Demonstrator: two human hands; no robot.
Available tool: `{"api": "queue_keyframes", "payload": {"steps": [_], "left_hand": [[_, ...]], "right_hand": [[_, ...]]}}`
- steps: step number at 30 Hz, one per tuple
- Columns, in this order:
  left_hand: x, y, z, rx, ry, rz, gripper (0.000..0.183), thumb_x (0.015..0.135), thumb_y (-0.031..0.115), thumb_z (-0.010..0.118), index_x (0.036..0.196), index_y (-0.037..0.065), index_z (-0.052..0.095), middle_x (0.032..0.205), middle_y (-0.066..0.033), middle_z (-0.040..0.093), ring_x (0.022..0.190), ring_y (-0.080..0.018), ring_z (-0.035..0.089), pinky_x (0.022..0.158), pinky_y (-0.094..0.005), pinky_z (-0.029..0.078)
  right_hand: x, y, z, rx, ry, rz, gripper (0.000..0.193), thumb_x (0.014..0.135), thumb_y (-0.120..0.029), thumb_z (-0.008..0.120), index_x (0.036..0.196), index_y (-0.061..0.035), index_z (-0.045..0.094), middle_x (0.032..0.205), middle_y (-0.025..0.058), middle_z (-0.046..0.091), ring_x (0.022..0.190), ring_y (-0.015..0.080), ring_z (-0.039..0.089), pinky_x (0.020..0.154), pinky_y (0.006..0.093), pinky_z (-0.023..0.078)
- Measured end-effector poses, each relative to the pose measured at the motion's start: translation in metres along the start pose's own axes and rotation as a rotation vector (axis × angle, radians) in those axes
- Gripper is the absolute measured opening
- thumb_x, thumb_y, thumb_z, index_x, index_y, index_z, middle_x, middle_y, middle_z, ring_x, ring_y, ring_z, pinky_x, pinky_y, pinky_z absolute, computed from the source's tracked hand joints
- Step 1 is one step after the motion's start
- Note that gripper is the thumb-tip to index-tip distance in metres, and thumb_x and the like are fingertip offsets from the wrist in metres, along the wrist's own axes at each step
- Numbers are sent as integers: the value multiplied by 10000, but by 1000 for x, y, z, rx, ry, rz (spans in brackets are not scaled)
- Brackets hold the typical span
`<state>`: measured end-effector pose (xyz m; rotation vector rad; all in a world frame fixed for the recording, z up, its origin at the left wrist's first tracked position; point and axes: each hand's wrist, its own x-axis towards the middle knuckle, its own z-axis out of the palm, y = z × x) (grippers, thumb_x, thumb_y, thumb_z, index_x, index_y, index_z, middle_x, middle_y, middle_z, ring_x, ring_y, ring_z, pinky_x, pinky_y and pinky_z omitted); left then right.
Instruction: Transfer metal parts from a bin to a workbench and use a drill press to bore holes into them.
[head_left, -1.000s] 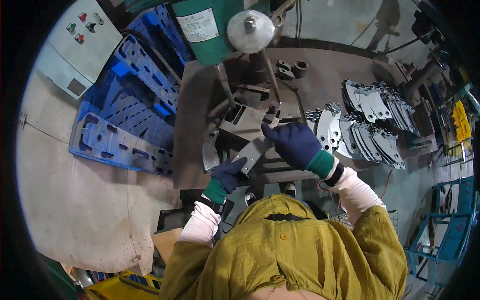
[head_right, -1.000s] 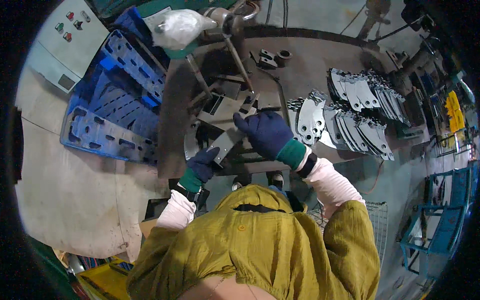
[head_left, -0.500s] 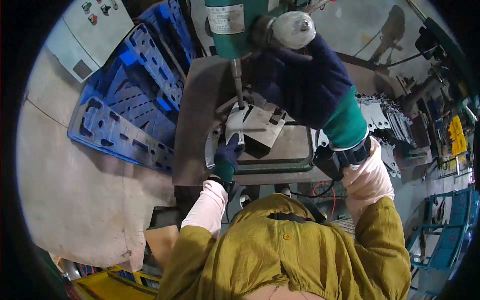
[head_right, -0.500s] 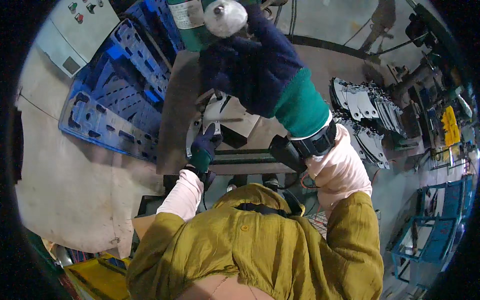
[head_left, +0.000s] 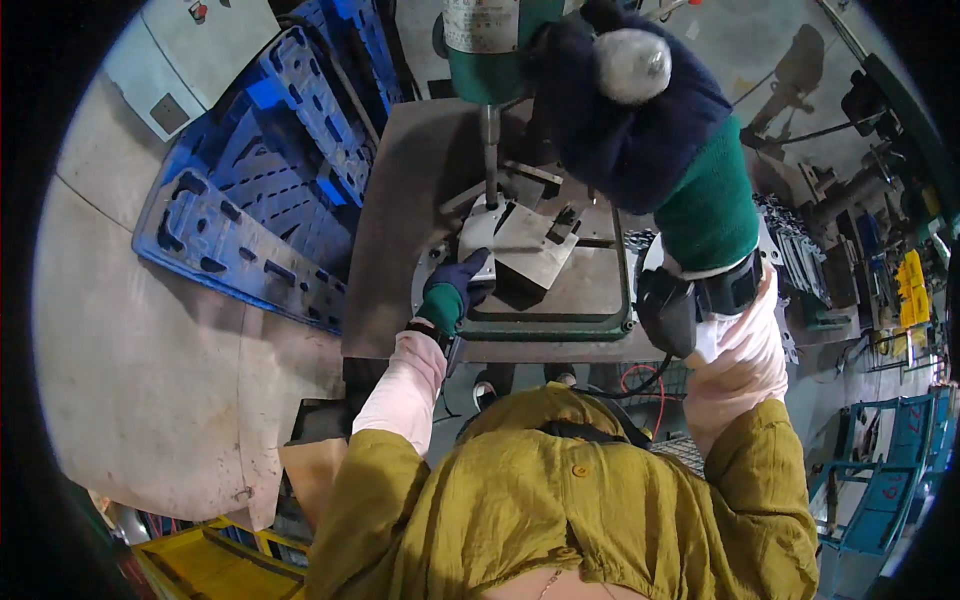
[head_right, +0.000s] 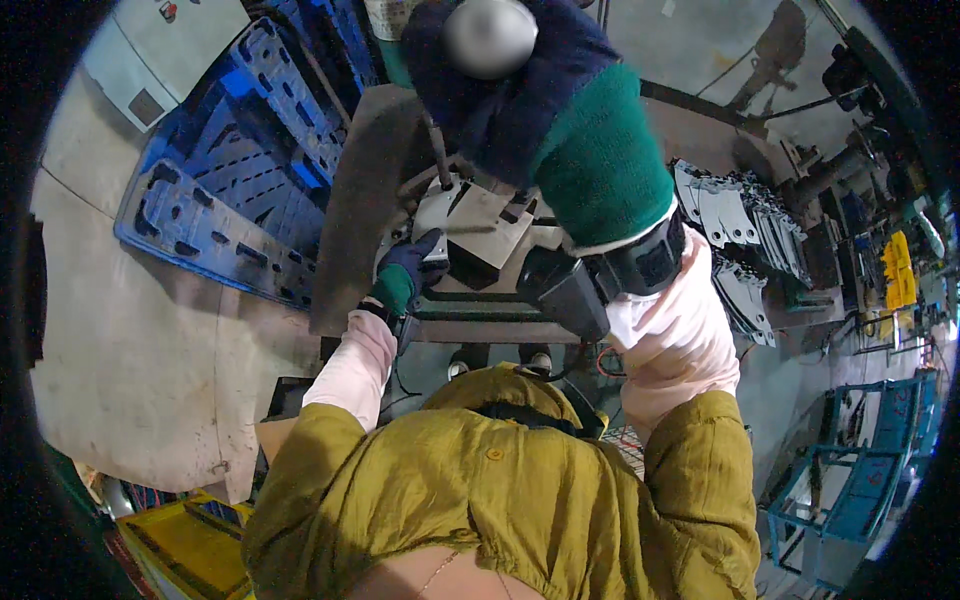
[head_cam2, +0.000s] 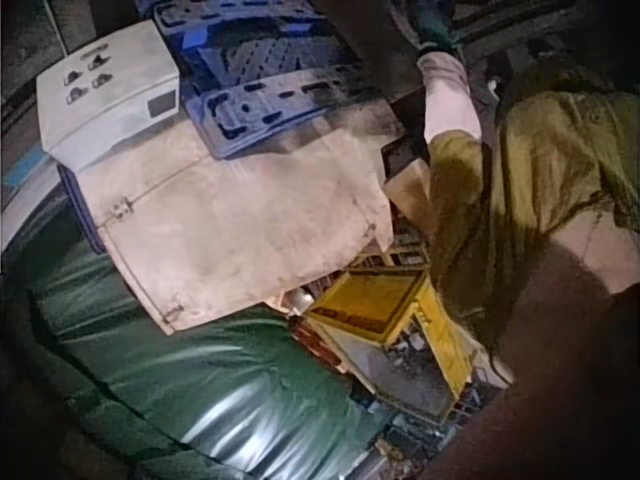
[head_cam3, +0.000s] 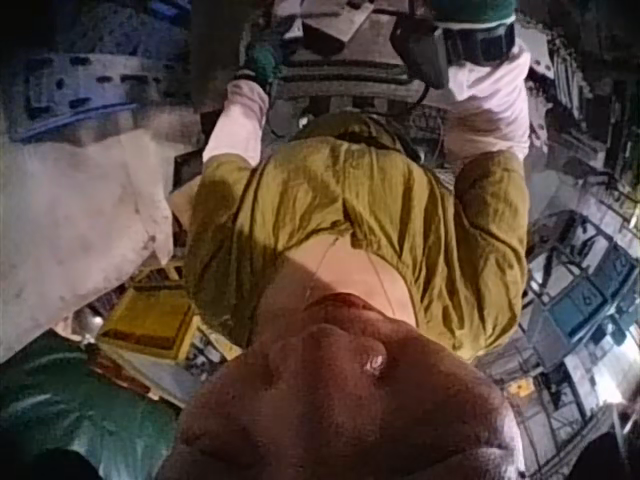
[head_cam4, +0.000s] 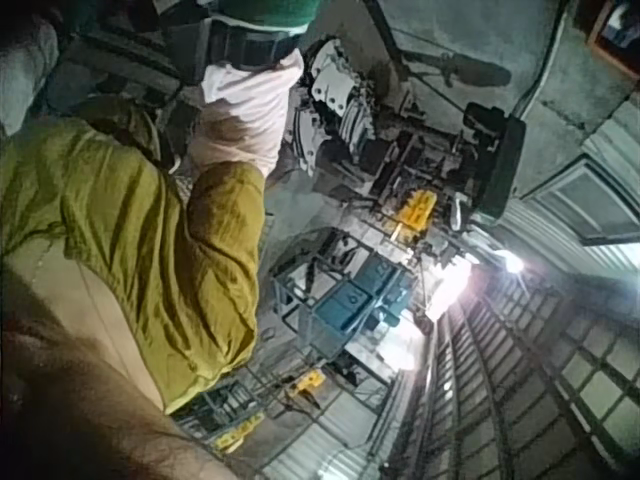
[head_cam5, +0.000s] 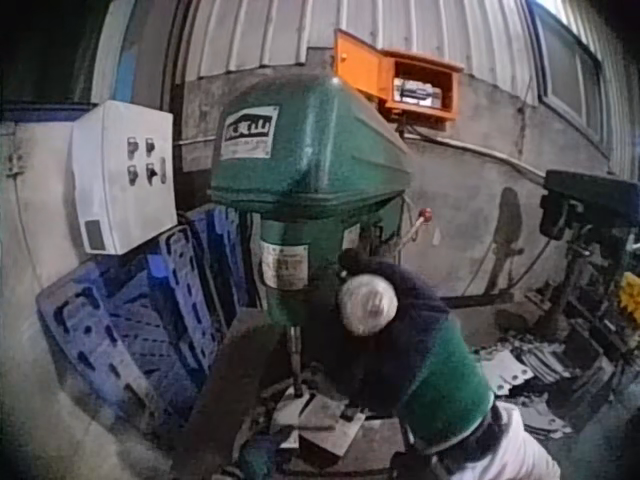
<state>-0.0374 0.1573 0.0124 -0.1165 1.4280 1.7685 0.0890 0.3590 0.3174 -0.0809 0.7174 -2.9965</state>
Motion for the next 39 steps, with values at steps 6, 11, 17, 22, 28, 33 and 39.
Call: {"api": "queue_keyframes", "payload": {"steps": [6,11,17,22,28,33,39], "left_hand": [[9,-8,-8,40,-12,37,412,819,389,772,1056,67,671,864,-68,685,699,-186,672,527,-285,528],[-3,-2,2,87,56,103,431,819,393,765,1077,63,660,879,-76,681,691,-193,671,573,-298,546],[9,-8,-1,100,114,30,478,802,406,780,1103,57,656,871,-66,676,703,-183,654,616,-318,543],[49,-35,-25,189,203,120,423,808,374,774,1063,47,685,877,-67,692,687,-180,644,622,-333,533],[52,-41,-27,45,167,32,405,819,359,757,1040,26,698,905,-78,708,724,-197,646,667,-358,533],[22,-21,4,207,220,134,620,771,464,765,1130,-29,655,1054,-150,698,701,-236,663,681,-359,533],[8,-10,7,494,333,233,700,777,553,740,1182,-9,641,1059,-138,695,849,-238,657,807,-369,501]], "right_hand": [[-2,52,-50,-451,162,-183,372,868,-170,634,1188,14,587,1025,147,670,907,286,672,831,405,555],[-1,64,-95,-1240,146,-389,354,775,-64,710,1109,3,614,955,159,681,852,297,683,768,385,551],[24,78,-115,-911,636,-339,291,777,-102,682,1058,-32,648,839,130,698,776,211,689,708,346,540],[37,73,-156,-1398,831,-555,329,771,-176,690,1075,-54,663,869,147,712,794,238,698,730,357,535],[41,72,-163,-1513,863,-680,306,761,-189,688,1053,-100,686,900,151,714,834,276,707,755,368,535],[38,69,-166,-1515,900,-705,282,762,-178,689,1032,-97,691,886,152,713,839,275,708,753,378,537],[49,61,-182,-1684,841,-937,278,775,-198,709,1028,-87,684,867,170,691,795,323,689,707,395,533]]}}
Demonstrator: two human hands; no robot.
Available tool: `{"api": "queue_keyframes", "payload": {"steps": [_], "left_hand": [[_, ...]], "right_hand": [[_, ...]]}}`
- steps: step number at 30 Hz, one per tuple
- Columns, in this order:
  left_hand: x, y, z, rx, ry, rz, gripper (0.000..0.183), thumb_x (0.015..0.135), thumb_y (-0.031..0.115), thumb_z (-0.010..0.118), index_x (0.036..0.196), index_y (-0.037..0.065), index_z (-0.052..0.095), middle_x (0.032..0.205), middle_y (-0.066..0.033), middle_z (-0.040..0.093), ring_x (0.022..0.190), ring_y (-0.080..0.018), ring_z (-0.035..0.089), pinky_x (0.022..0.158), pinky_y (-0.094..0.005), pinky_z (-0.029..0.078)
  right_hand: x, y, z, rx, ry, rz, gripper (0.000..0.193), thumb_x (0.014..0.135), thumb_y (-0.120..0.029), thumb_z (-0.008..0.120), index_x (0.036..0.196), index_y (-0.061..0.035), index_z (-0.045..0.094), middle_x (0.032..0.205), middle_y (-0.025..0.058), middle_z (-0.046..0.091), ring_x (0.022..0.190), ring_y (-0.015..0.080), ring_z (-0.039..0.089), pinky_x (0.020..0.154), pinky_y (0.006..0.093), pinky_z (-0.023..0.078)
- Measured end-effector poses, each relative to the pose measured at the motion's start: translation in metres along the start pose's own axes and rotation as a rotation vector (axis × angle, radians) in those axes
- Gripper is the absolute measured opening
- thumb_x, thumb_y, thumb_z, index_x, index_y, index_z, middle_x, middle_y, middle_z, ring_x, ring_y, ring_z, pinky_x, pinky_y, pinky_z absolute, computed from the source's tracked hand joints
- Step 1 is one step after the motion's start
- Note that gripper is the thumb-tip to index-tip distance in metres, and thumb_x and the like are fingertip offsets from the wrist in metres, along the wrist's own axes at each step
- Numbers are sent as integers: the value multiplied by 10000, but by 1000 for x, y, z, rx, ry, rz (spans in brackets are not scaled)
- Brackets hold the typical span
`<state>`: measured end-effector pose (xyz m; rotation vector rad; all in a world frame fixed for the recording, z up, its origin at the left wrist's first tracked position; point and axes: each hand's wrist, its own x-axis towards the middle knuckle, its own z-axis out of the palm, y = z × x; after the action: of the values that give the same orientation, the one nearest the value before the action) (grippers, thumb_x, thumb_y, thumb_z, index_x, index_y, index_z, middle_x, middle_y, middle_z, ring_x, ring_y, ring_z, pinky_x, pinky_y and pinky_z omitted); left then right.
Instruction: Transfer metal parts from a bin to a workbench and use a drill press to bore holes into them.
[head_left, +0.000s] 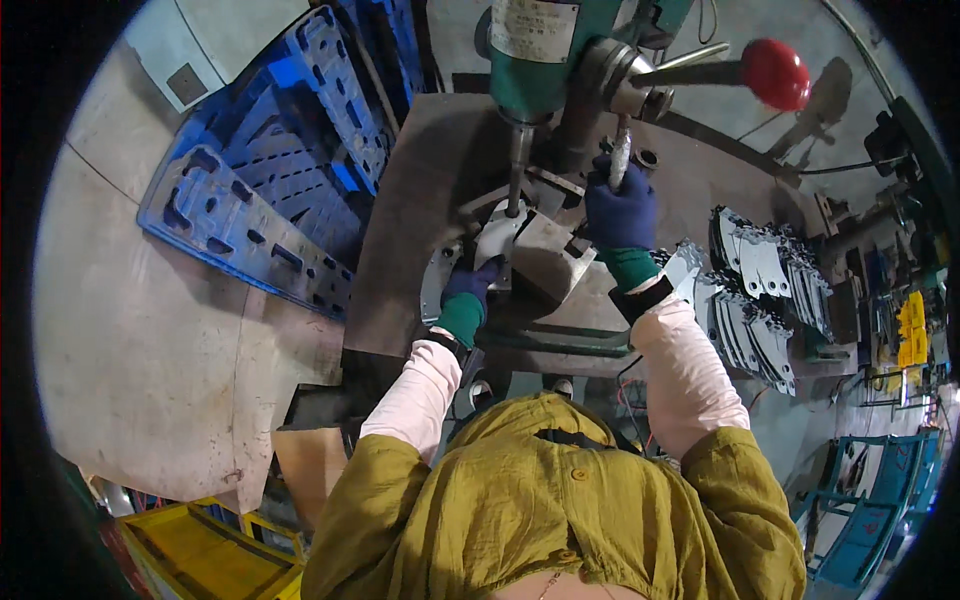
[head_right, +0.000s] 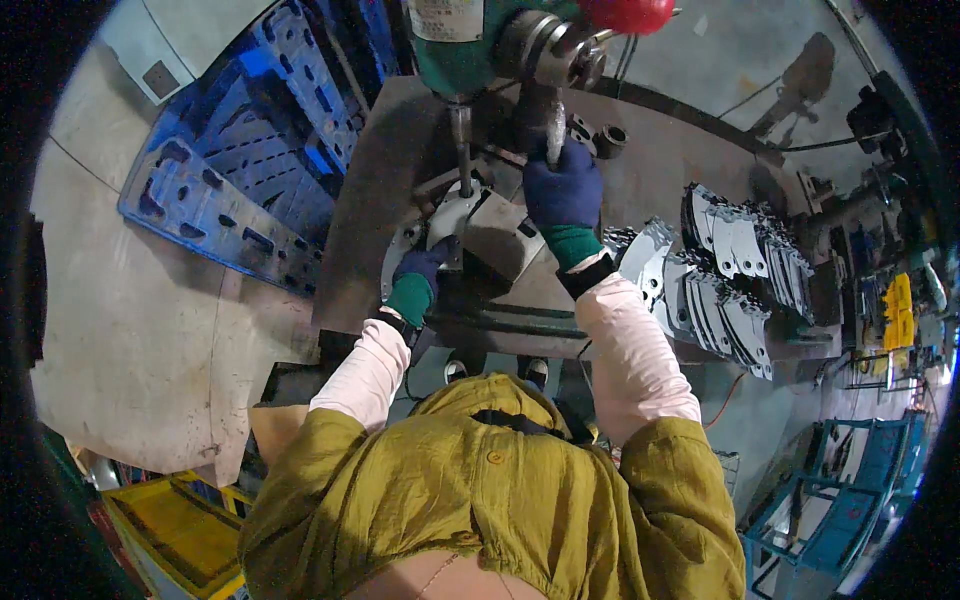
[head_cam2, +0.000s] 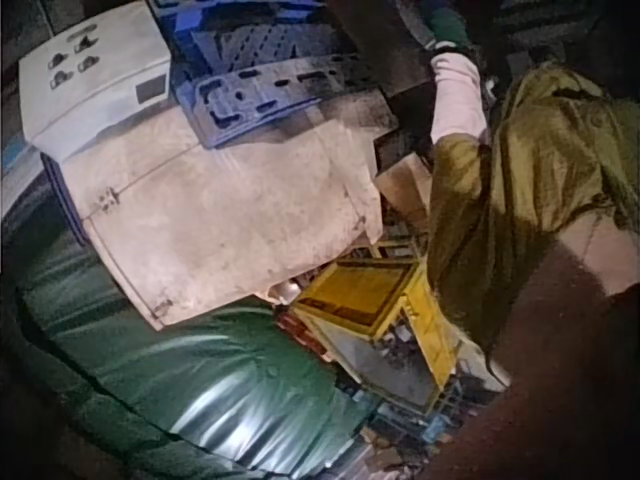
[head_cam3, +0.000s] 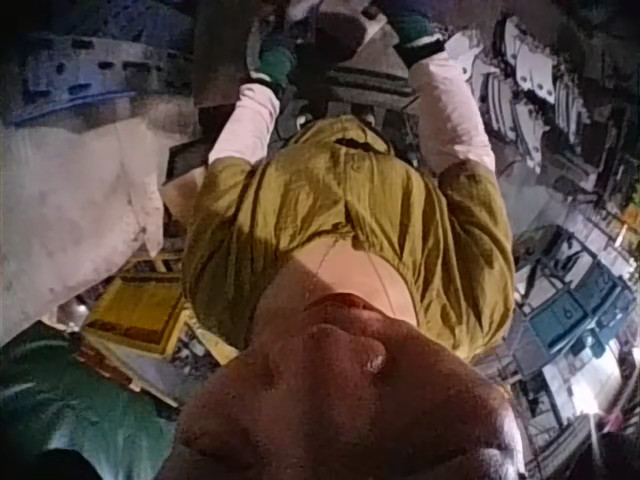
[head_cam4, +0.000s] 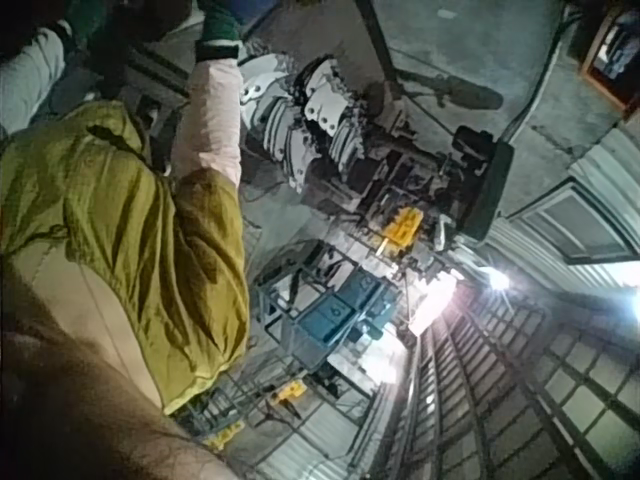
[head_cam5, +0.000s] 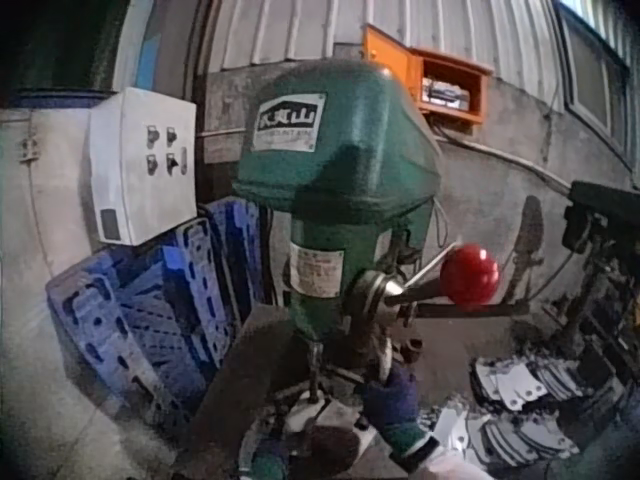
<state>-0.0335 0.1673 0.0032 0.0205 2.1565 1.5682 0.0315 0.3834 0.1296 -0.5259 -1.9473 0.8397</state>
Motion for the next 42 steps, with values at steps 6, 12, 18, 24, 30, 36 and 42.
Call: {"api": "queue_keyframes", "payload": {"steps": [6,12,18,24,30,36,42], "left_hand": [[-4,15,-9,-74,-100,-134,849,736,690,686,1200,-18,636,1097,-159,695,966,-300,659,881,-390,477],[-8,16,-13,7,-42,-50,798,737,661,707,1194,9,650,1084,-133,697,932,-287,676,833,-389,500],[8,-10,-10,-404,-177,-90,618,766,525,764,1187,88,648,876,-72,660,697,-243,670,582,-344,540],[-1,5,-16,-94,-112,-151,621,784,496,760,1240,98,624,904,-78,668,690,-204,661,550,-307,555],[-6,11,-10,-190,-104,-130,663,789,489,756,1308,113,588,958,-88,672,716,-189,654,544,-315,548],[-20,30,-9,-296,-146,-69,702,811,396,751,1406,125,496,1258,-162,599,999,-253,638,798,-356,539],[7,-6,-12,21,-32,-111,735,777,531,734,1332,83,558,1150,-174,665,902,-283,686,748,-376,555]], "right_hand": [[6,-6,-3,-152,63,-84,271,786,-178,701,1033,-75,661,881,170,662,812,362,653,718,424,514],[8,-9,-4,-165,-21,-81,251,814,-159,672,1046,-66,654,937,171,662,864,367,650,738,437,509],[10,4,0,-143,108,-339,196,835,-170,699,1017,-104,671,900,130,679,810,357,647,711,439,505],[30,42,8,-409,139,-366,235,829,-143,698,1056,-99,657,915,135,670,836,340,643,736,423,504],[133,103,-13,-449,89,-557,289,819,-258,679,1073,-141,607,967,114,626,792,349,628,646,441,520],[136,80,-31,-586,61,-702,320,797,-216,681,1102,-137,620,955,109,630,780,356,623,647,461,510],[35,41,2,-75,-188,-142,206,875,-137,652,1054,-37,680,860,68,669,751,195,636,662,331,517]]}}
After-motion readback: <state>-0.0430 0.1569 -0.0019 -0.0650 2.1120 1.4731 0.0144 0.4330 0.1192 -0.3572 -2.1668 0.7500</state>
